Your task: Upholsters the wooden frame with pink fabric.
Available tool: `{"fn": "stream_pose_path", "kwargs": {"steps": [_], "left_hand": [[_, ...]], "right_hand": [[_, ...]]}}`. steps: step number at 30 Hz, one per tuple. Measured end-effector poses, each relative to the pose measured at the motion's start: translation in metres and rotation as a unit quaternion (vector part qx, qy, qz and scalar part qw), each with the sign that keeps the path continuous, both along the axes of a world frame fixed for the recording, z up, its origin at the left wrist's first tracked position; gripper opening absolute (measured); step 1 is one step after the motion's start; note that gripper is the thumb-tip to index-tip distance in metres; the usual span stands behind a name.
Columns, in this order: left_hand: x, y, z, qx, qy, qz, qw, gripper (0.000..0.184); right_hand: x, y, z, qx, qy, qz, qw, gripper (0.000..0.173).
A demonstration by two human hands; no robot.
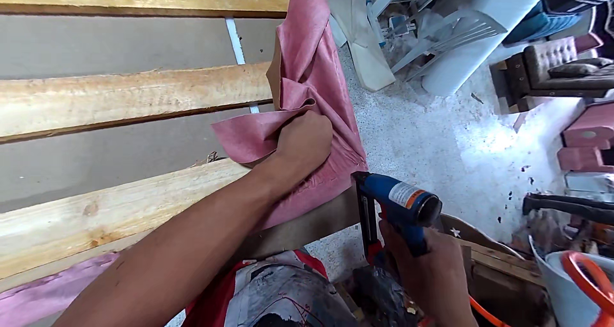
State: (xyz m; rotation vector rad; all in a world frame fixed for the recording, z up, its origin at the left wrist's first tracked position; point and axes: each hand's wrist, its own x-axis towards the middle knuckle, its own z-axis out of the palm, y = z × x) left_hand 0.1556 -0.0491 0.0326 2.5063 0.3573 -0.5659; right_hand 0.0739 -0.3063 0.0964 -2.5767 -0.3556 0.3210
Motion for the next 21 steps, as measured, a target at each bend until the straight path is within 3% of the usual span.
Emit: {"fn": "stream_pose_path", "kwargs": {"steps": [8,21], "left_hand": [[0.002,-0.006,-0.012,0.010,0.032,-0.021,0.999,0.019],[0.002,-0.003,-0.020,-0.034,-0.010,-0.067,0.997,0.016]], "right_hand": [[0.001,0.009,-0.002,-0.010,-0.009,0.043,0.999,0.033],[-0.014,0.026,0.004,-0.010,0.011,0.002,1.000,0.030]]}}
